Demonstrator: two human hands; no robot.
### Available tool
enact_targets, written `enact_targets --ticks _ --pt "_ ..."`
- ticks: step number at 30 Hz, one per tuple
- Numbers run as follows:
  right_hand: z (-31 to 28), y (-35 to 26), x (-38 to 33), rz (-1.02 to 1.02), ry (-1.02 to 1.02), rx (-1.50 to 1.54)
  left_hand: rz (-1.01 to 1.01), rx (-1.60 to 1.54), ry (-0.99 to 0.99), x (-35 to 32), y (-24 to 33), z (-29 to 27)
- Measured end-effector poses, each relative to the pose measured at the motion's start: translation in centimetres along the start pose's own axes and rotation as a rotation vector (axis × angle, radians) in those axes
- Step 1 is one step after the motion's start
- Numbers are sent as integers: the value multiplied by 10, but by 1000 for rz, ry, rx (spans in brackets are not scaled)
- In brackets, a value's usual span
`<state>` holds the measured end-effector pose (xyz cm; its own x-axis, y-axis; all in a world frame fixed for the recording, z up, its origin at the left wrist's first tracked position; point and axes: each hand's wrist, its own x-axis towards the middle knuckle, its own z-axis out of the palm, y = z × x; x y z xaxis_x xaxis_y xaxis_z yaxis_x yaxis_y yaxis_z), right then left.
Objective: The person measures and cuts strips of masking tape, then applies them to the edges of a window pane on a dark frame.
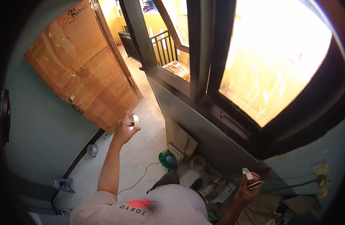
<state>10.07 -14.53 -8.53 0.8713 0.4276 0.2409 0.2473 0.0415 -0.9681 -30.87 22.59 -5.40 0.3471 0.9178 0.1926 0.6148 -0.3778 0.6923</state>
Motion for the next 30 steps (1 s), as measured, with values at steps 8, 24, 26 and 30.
enact_targets --ticks 8,24,26,30 --pt "122 -47 -8 -126 -114 -84 182 -27 247 237 -130 -30" --pt "201 -52 -62 -183 -317 -527 401 316 -7 445 -243 -3" --pt "210 -52 -63 -186 -286 -565 428 279 -46 449 -241 5" --pt "222 -55 -61 -197 -258 -627 546 224 18 437 -238 -6"
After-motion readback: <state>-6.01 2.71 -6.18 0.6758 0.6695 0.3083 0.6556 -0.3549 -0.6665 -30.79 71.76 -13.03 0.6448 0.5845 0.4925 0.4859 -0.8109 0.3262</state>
